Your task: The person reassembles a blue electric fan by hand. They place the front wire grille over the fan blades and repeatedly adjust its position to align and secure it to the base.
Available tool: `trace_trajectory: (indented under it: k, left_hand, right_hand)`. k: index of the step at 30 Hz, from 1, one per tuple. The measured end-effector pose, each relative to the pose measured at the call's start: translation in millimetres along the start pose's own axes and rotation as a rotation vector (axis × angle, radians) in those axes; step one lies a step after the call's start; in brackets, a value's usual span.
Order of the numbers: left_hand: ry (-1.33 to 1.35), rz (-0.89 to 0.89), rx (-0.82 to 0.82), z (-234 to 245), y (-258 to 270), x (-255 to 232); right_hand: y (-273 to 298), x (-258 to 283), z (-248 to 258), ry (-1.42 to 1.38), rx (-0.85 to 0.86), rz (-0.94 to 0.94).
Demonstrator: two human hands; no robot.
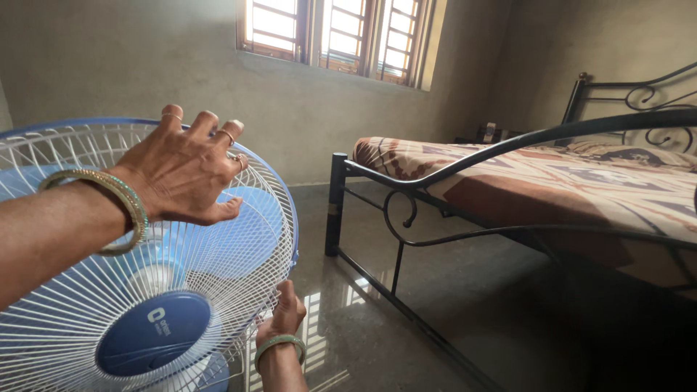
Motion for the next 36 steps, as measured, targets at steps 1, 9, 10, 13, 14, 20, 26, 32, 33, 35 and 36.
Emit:
trace_trajectory:
  k: [1, 9, 10, 13, 14, 20, 26, 32, 33, 35, 36]
  left_hand:
    - [0.009, 0.006, -0.009, 2, -1, -1]
    - [0.069, 0.021, 0.079, 10, -23, -2]
    - [0.082, 0.024, 0.119, 9, -26, -4]
    - [0.096, 0.031, 0.131, 8, -33, -8]
    - [0.097, 0.033, 0.118, 8, -35, -9]
    - [0.053, -0.040, 0.070, 1, -40, -17]
    - [0.001, -0.106, 0.005, 7, -40, -21]
    - [0.078, -0.083, 0.252, 17, -49, -22]
    - [0.111, -0.074, 0.268, 19, -51, -21]
    - [0.174, -0.053, 0.301, 21, -54, -18]
    - [0.199, -0.055, 0.322, 22, -55, -17]
  right_hand:
    - [0, -1, 2, 0.016, -0.055, -0.001]
    - [10, 6, -6, -0.009, -0.207, -0.005]
    - [14, 8, -9, 0.008, -0.212, -0.019]
    - [21, 11, -13, -0.010, -0.207, -0.078]
    - [23, 11, -14, -0.028, -0.201, -0.102]
    - [26, 12, -23, -0.076, -0.211, -0.092]
    - [33, 11, -23, -0.064, -0.217, -0.141]
    - [27, 16, -32, -0.270, -0.048, -0.122]
    - [24, 15, -30, -0.249, -0.072, -0.098]
    - [19, 14, -25, -0.207, -0.118, -0.052]
    - [17, 14, -22, -0.192, -0.127, -0.022]
Point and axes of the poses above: each hand's wrist, its own y-axis away from the middle knuckle, its own z-axis out of the back of the hand, x = y × z, the point moved 5 cm from there along -y, towards the middle knuckle, and after that the axes turned 9 degrees about -z, right-handed, at the moved point
